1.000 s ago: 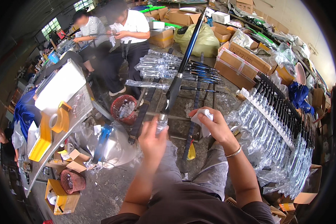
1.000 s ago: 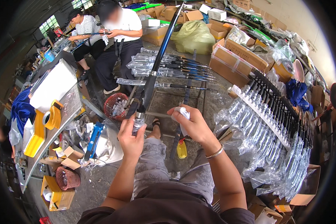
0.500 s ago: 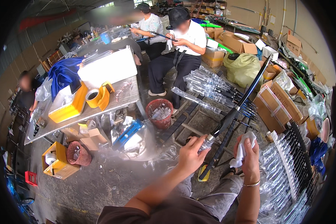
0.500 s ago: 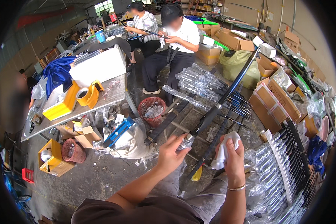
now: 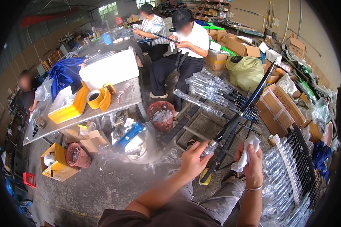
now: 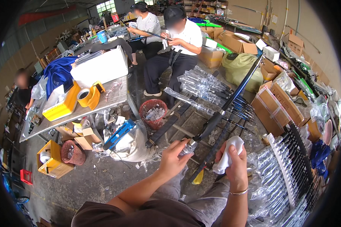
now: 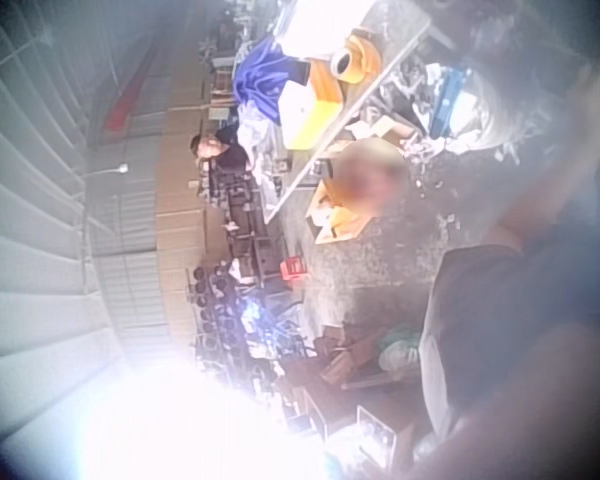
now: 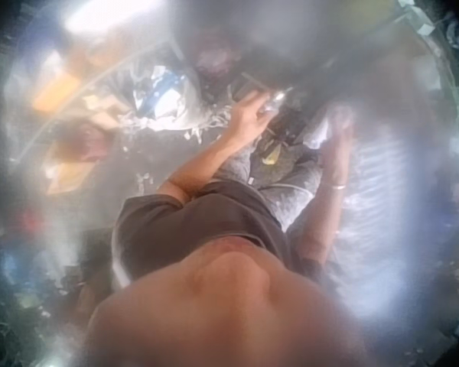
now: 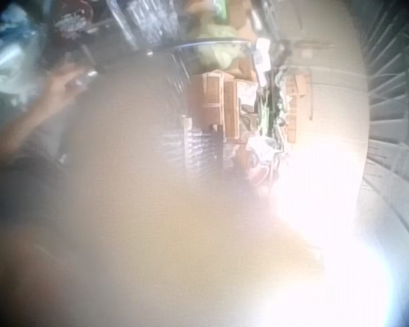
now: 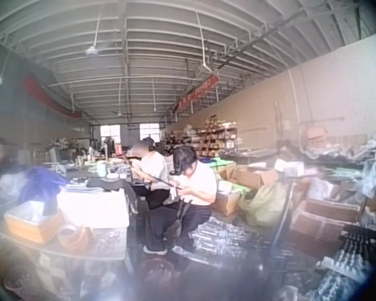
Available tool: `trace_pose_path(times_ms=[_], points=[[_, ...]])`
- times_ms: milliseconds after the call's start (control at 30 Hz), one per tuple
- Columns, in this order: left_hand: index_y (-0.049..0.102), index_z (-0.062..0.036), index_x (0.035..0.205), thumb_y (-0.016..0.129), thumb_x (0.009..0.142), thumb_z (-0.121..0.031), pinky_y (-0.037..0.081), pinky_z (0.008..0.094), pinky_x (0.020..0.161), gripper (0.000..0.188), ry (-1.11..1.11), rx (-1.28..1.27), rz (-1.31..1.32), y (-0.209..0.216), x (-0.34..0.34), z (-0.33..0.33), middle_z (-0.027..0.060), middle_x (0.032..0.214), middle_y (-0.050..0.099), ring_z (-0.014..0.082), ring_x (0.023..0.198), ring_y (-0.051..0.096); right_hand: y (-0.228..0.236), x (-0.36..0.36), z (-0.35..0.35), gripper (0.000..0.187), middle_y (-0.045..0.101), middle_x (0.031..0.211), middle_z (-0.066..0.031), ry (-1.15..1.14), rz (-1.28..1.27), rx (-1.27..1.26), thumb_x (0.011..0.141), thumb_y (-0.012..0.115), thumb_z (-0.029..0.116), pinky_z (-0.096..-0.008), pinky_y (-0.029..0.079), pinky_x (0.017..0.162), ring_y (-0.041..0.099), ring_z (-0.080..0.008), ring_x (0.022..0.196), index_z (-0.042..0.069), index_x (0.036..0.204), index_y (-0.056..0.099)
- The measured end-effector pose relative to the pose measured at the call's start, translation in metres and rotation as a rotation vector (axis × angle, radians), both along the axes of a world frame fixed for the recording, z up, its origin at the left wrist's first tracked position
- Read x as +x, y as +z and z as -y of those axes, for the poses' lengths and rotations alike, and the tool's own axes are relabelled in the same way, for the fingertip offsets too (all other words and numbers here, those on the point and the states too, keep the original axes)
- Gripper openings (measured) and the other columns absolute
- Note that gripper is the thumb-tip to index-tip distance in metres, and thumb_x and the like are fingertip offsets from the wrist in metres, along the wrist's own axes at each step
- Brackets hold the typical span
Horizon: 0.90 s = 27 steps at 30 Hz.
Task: The person picks up a long, thin rod from a rack and wipes it with a white cloth. They rotate the rod to clean different sections, then place it back on the rack. This process is repeated for several rods.
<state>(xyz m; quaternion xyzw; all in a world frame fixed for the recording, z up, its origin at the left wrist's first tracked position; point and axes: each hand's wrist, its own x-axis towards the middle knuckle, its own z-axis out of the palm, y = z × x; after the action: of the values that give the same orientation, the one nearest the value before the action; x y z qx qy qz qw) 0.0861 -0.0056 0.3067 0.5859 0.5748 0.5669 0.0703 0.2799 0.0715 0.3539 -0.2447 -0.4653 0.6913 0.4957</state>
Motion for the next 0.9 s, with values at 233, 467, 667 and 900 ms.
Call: trace_pose_path(times_ms=[233,467,667,900], points=[[0.061,-0.0047,0.115,0.075,0.073,-0.009,0.045,0.0378,0.061,0.045,-0.016,-0.018,0.031,-0.007,0.003,-0.001,0.0081,0.083,0.057,0.0304,0.068,0.055,-0.002,0.003,-0.001,0.033,0.058,0.083,-0.0088,-0.012,0.003,-0.041,0.088,0.067,0.029,-0.0265,0.045,0.045,0.057,-0.0164,0.057,0.002,0.1,0.053],[0.061,-0.0054,0.115,0.075,0.073,-0.01,0.044,0.0377,0.062,0.045,-0.036,-0.034,0.055,-0.008,0.006,-0.003,0.0076,0.083,0.058,0.0297,0.07,0.054,-0.004,0.006,0.0,0.036,0.059,0.086,-0.0104,0.036,-0.02,-0.012,0.087,0.068,0.028,-0.023,0.04,0.04,0.052,-0.012,0.05,0.006,0.104,0.047],[0.061,-0.0058,0.115,0.075,0.072,-0.01,0.044,0.0385,0.062,0.045,-0.039,-0.045,0.038,-0.006,0.008,-0.004,0.0073,0.084,0.058,0.0301,0.07,0.053,-0.003,0.003,0.005,0.03,0.058,0.082,-0.0111,0.05,0.004,-0.03,0.09,0.064,0.022,-0.0234,0.041,0.045,0.051,-0.0133,0.053,0.009,0.107,0.043],[0.061,-0.0004,0.115,0.075,0.075,-0.005,0.048,0.0296,0.06,0.042,-0.037,-0.027,-0.006,-0.004,0.01,-0.004,0.0119,0.087,0.06,0.023,0.07,0.061,0.005,0.003,0.012,0.031,0.058,0.085,-0.01,-0.097,0.12,0.023,0.088,0.053,0.004,-0.0248,0.044,0.057,0.053,-0.0133,0.065,0.007,0.118,0.045]])
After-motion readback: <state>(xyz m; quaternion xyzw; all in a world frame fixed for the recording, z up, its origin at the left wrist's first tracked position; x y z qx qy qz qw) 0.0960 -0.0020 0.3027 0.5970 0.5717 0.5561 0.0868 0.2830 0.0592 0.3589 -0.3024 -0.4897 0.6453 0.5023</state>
